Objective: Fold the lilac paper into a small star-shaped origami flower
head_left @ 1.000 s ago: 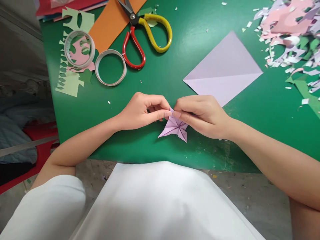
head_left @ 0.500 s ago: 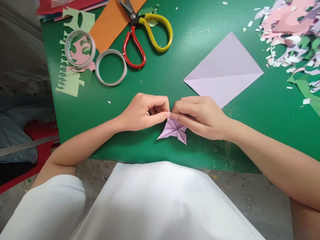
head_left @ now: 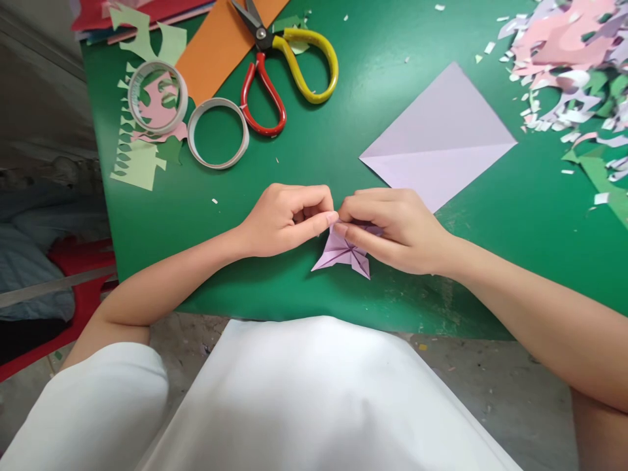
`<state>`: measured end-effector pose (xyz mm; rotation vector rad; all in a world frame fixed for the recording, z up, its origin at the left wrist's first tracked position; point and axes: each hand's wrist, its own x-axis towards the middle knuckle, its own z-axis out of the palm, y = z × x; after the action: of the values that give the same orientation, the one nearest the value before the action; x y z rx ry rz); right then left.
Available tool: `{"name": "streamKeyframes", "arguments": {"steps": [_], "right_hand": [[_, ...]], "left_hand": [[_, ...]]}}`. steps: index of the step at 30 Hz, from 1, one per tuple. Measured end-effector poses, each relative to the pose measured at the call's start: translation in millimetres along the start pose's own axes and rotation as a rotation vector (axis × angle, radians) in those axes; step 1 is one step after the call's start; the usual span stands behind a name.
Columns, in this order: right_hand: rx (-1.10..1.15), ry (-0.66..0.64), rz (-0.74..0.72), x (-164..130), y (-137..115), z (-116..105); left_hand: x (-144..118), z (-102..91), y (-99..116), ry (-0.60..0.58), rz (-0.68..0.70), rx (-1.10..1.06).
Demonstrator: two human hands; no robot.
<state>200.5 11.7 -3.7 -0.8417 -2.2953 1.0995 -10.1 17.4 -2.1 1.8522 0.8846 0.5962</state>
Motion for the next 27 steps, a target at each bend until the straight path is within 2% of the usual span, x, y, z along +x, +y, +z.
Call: {"name": "streamKeyframes", "arguments": {"steps": [7, 12, 21, 27], "right_hand": [[0.017, -0.004, 0.015, -0.7, 0.4, -0.5], [0.055, -0.029, 0.062, -1.5, -0.4, -3.3], [0.106, -0.03, 0.065, -1.3, 0.6, -4.6], [0.105, -0.026, 0.061, -0.6, 1.0, -3.3]], "left_hand": [[-1.5, -0.5, 2.4, 0.038, 0.026, 0.056], [-1.8, 1.9, -0.6, 0.086, 0.033, 0.008], [-1.2, -0.3, -0.8, 0.045, 0.045, -0.004], [-0.4, 0.9, -0.7, 0.09, 0.111, 0.086]]}}
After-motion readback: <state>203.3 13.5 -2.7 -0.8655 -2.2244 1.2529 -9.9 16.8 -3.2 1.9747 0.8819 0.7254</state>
